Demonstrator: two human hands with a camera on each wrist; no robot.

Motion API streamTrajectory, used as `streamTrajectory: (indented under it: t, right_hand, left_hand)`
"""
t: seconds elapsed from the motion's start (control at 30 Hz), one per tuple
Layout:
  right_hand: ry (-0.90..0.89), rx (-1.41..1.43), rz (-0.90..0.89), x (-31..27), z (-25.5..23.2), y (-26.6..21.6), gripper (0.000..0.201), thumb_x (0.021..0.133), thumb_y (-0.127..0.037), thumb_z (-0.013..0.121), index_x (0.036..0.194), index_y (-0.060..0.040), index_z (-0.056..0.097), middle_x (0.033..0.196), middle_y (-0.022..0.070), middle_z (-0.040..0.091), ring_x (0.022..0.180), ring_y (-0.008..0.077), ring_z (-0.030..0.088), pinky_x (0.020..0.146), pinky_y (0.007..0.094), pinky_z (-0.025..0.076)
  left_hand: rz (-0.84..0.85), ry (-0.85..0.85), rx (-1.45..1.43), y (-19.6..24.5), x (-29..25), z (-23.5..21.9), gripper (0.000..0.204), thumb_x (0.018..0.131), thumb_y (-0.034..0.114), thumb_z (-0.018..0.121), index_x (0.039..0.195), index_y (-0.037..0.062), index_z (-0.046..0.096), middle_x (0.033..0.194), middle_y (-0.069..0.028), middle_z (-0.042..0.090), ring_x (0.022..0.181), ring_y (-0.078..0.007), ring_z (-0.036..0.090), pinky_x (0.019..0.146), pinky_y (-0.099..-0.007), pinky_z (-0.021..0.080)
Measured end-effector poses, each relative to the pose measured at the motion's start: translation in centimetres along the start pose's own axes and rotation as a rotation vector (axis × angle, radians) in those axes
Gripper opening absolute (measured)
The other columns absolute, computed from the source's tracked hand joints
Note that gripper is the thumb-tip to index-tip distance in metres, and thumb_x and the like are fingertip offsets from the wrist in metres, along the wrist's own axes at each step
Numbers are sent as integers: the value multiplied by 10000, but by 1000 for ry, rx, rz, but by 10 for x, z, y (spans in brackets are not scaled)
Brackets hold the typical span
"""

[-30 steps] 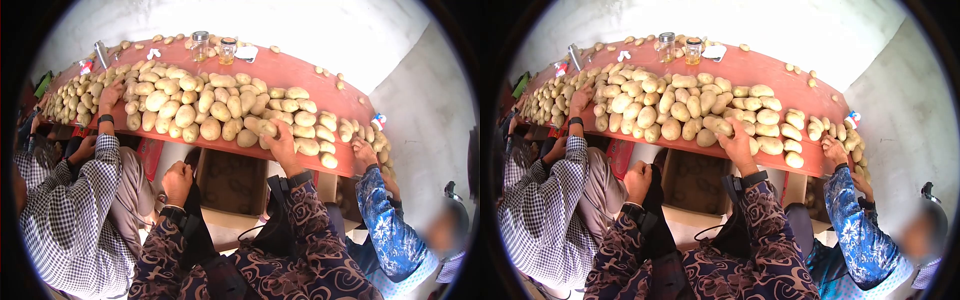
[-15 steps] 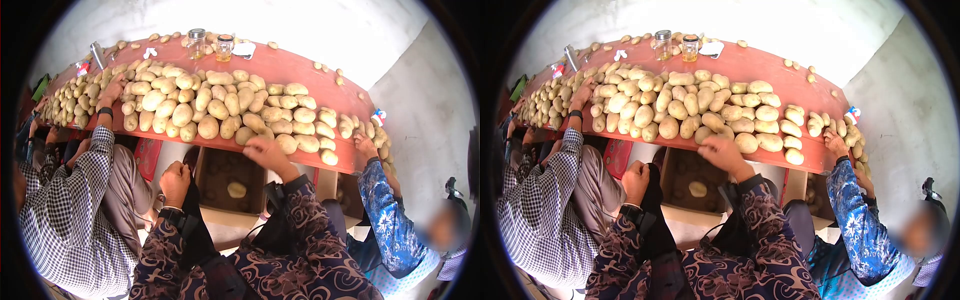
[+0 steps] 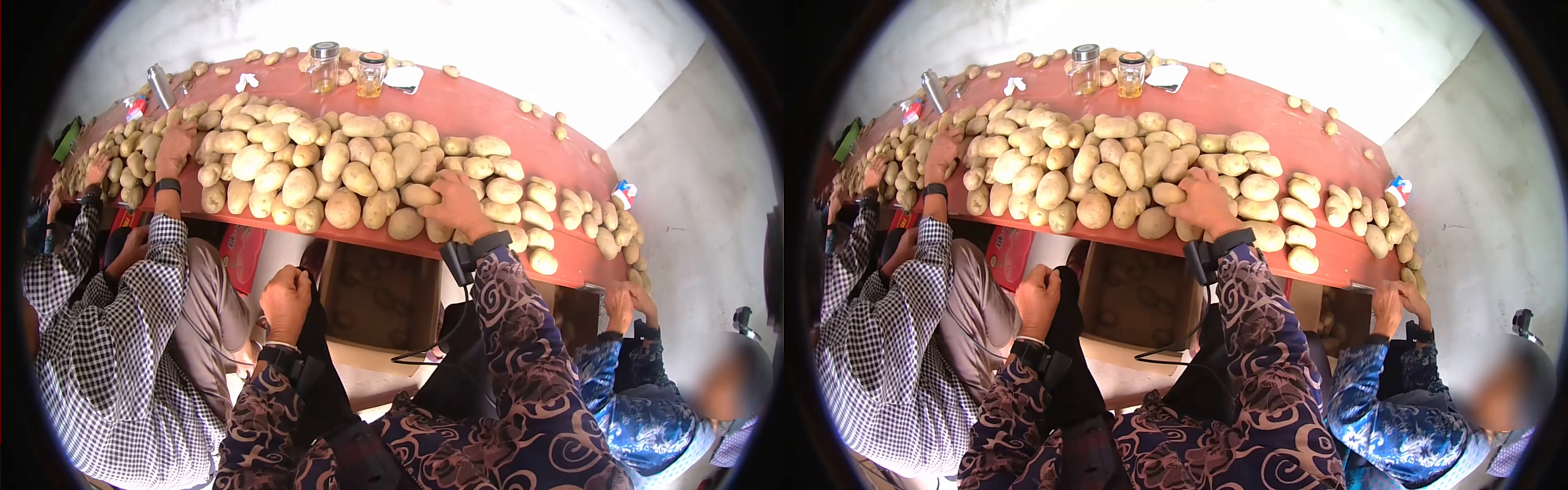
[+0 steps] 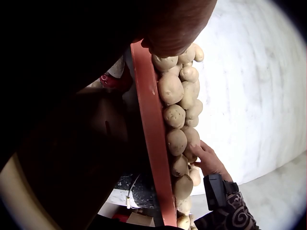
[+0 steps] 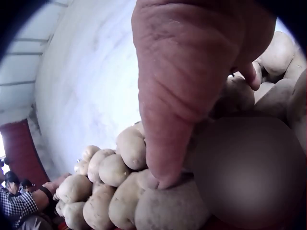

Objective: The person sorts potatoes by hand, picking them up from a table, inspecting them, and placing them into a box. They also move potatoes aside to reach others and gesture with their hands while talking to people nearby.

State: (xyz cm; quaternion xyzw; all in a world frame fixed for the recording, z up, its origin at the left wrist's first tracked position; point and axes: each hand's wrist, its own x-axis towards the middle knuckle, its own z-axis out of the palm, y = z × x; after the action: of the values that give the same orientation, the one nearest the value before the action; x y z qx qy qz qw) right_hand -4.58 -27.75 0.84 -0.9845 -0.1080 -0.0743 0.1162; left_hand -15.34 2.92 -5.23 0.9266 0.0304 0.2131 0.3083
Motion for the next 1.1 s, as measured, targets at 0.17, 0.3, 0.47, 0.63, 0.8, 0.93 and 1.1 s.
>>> streamTrajectory:
  t: [0.17,0.3,0.47,0.63,0.8,0.93,1.1]
  right_hand:
    - [156,120,48,4,7,12,514,538,-255,740,1021,-137,614,1155,124,456,1096,353,376,936,398,364]
    - [36,139,96,9,-2,13,498,511,-244,750,988,-156,634,1123,133,468,1046,356,397,925,405,368]
    - [60,545,7,-9,-12,12,478,527,-219,757,968,-84,634,1050,137,503,978,304,479,856,344,405]
    - [-194,755,-134,-67,-6,-37,468,521,-220,779,927,-48,622,996,97,506,953,261,487,848,314,394]
    - [-223,716,-77,-102,51,-49,443,523,-218,754,911,-55,616,943,116,537,941,275,497,846,330,397]
    - [-379,481,-7,-106,64,-43,423,551,-238,723,904,-41,597,847,148,586,823,296,567,757,342,443]
    - [-441,384,0,-112,76,-46,418,575,-289,696,901,-47,596,809,182,617,781,343,592,687,397,462]
  left_hand:
    - [-5,-4,6,1,3,-2,155,741,195,609,675,65,557,642,-128,582,601,-332,570,549,-414,448]
    - [-12,-23,6,4,3,-3,156,742,196,606,671,68,555,636,-127,581,596,-334,569,548,-420,447]
    - [55,0,74,-1,7,-3,169,754,222,584,679,73,558,648,-139,587,614,-348,572,547,-434,450]
    - [7,-48,75,-1,9,-1,187,756,254,574,692,80,557,666,-144,592,624,-355,572,558,-447,449]
    - [-5,-49,68,1,5,-2,195,755,260,573,685,79,551,667,-144,592,631,-355,571,562,-448,448]
    - [-16,-46,84,1,6,-4,194,752,254,579,683,75,547,666,-143,590,633,-358,568,564,-446,446]
    - [-11,-28,66,1,1,0,194,751,248,589,683,72,543,663,-136,592,633,-353,571,566,-438,450]
